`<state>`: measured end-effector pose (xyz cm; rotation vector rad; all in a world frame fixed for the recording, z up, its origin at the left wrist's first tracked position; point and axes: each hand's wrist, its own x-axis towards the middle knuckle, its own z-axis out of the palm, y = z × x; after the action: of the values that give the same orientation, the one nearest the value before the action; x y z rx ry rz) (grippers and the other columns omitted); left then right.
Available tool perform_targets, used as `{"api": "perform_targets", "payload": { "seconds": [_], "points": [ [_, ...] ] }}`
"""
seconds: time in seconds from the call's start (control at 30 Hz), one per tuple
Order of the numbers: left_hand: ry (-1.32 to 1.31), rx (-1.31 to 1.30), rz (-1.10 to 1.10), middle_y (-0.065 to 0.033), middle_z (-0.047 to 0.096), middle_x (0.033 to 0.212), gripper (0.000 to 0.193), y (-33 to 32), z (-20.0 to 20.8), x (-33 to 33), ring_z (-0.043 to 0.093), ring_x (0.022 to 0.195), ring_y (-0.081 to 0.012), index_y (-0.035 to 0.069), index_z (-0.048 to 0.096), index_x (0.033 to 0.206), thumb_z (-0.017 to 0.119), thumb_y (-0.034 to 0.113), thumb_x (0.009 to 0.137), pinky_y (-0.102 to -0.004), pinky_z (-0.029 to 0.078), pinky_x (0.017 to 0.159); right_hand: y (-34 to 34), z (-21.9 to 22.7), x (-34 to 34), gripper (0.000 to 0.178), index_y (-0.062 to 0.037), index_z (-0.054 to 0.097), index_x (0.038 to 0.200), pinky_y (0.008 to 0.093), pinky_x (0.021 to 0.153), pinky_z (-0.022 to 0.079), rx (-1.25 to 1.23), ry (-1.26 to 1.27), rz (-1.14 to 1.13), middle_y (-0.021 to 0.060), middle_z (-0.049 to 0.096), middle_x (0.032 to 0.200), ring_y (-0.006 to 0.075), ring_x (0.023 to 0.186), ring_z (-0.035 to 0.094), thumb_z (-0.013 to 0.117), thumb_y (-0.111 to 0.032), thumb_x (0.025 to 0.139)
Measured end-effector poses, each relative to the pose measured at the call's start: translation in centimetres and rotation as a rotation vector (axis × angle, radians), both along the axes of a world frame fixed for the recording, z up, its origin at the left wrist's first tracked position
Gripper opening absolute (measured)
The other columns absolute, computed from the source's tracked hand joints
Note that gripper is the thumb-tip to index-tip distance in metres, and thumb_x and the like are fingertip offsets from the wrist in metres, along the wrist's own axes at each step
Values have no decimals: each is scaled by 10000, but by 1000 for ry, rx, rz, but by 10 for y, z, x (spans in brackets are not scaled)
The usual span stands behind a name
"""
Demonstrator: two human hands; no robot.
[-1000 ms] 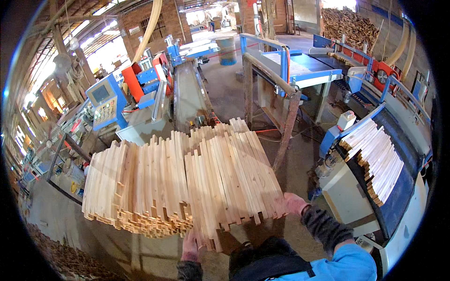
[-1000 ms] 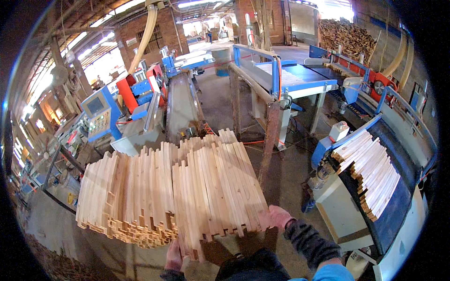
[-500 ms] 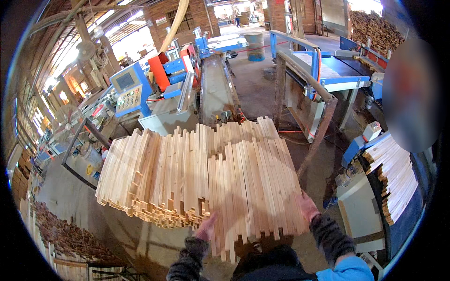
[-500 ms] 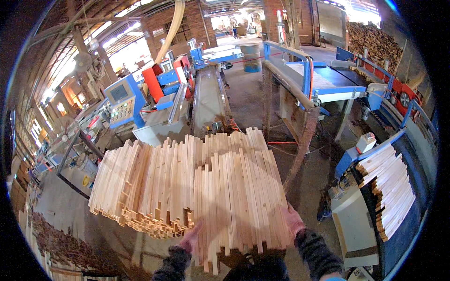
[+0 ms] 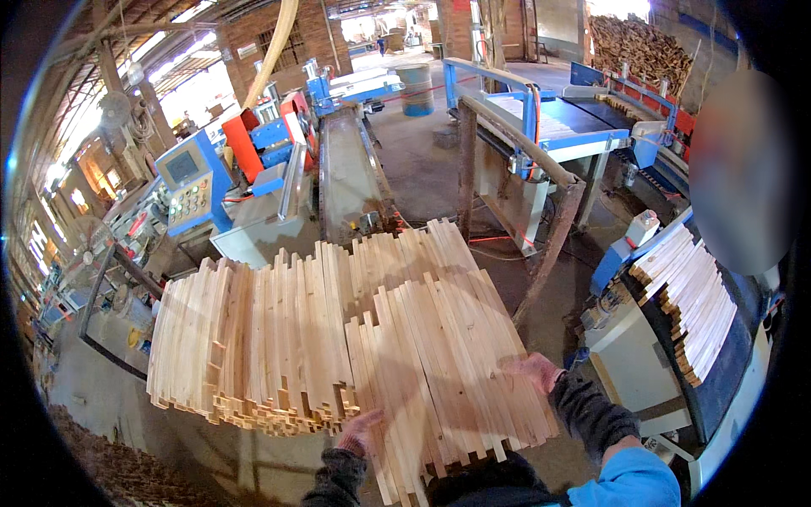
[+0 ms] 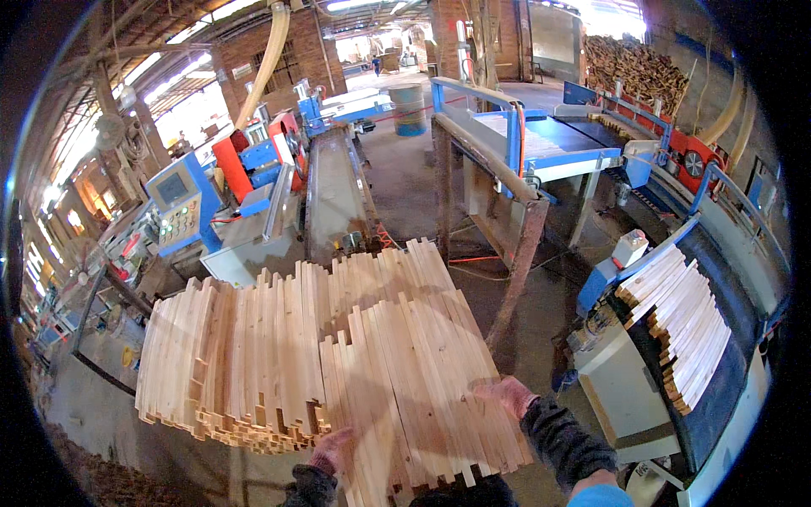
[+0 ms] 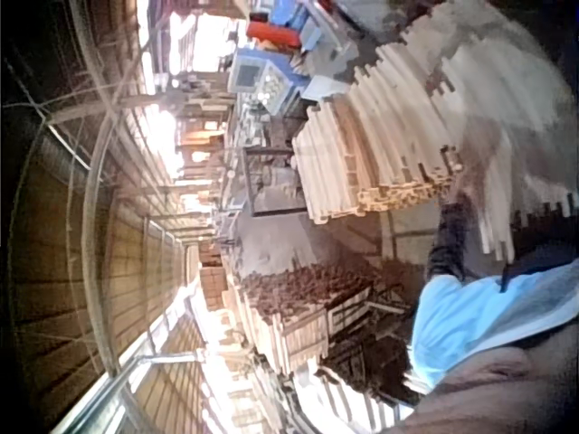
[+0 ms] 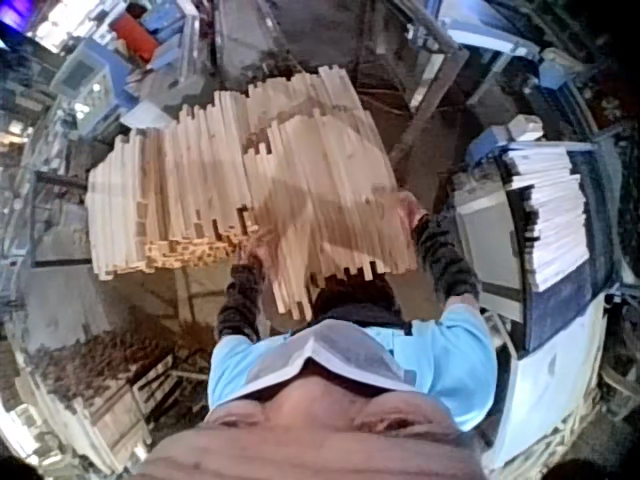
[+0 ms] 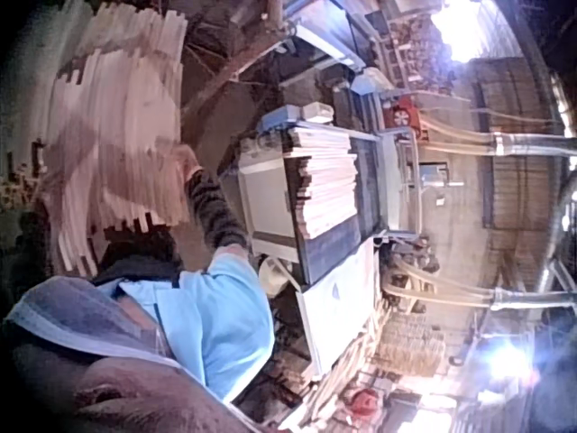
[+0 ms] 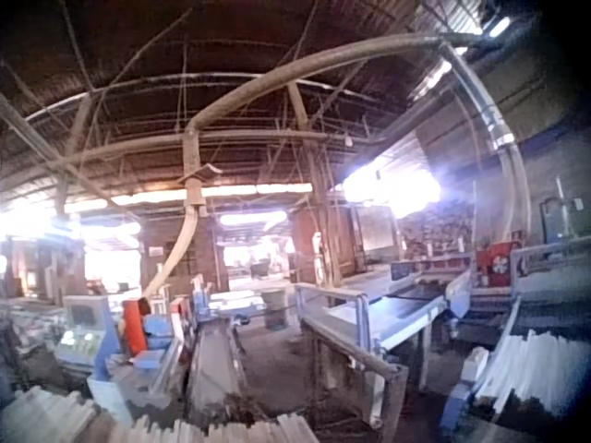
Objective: The person repeatedly picks up stacks of light-colored wooden planks from a metal table and places them onto a conveyor belt. The worker also occasionally picks up individual planks from the table and places them onto the conveyor.
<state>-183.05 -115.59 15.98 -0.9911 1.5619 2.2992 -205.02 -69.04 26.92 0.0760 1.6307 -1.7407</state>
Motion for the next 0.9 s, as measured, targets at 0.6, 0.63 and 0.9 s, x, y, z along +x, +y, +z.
{"api": "perform_targets", "payload": {
  "seconds": [0.6,0.63,0.9],
  "points": [
    [243,-446,9,-111,757,1125,342,82,151,-20,710,1025,-230,21,743,1247,758,185,948,-399,577,906,26,148,72,756,-7,533,1501,368,1106,504,-257,494,-52,73,689,1347,153,1264,598,933,-151,876],
    [268,-440,-8,-110,756,1123,342,96,158,-27,709,1020,-228,20,741,1248,757,180,946,-397,577,902,35,156,78,760,-6,531,1501,370,1114,499,-277,542,-65,76,684,1354,155,1278,590,934,-141,871],
    [424,-336,-255,-95,751,1105,348,225,187,-72,707,983,-217,16,728,1257,749,137,931,-377,578,871,156,190,142,818,-3,506,1536,387,1121,513,-210,465,-275,96,685,1388,175,1308,594,940,-100,849]
  ]
}}
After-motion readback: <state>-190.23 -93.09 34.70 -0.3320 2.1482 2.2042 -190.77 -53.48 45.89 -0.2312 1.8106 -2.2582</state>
